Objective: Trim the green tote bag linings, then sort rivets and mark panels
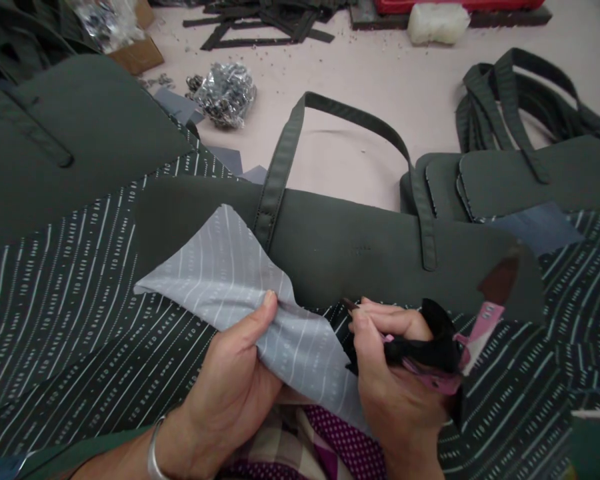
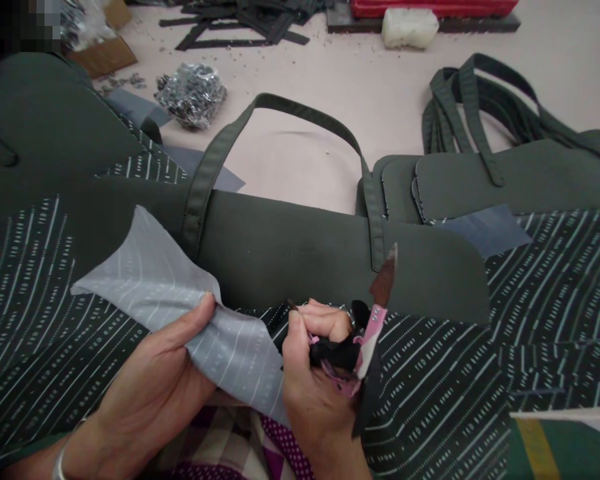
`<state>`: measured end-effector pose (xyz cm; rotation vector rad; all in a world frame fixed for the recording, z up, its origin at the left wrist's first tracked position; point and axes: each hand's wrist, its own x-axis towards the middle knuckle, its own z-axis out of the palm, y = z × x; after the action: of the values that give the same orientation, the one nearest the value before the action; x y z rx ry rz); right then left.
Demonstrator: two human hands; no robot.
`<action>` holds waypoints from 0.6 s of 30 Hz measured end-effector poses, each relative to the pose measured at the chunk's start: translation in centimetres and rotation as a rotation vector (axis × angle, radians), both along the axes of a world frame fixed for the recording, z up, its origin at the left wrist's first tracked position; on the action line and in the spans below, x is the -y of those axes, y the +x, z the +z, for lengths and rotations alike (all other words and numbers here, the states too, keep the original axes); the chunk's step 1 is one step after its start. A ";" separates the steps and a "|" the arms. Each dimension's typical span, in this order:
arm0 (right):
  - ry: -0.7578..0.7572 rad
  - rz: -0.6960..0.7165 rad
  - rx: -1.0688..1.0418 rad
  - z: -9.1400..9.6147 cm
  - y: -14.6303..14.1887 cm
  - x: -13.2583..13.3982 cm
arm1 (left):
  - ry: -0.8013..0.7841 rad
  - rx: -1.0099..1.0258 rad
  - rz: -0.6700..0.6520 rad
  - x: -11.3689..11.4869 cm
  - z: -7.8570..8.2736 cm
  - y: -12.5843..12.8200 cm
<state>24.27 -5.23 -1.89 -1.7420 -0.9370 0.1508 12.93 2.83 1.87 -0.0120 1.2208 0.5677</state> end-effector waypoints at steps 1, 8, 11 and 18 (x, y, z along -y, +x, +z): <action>0.002 -0.008 -0.004 0.0 0.0 0.0 | -0.002 -0.002 0.007 -0.1 0.0 0.0; 0.134 -0.129 -0.271 0.0 0.1 0.8 | 0.043 0.001 0.074 0.0 0.1 0.2; 0.100 -0.124 -0.238 0.1 0.1 0.7 | 0.051 -0.013 0.082 0.1 0.1 0.1; 0.060 -0.118 -0.193 0.2 0.1 0.5 | 0.021 -0.004 0.071 -0.1 0.0 0.1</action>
<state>24.35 -5.76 -1.72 -1.6892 -0.6907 0.2076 12.99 2.89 1.87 -0.0368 1.2217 0.6423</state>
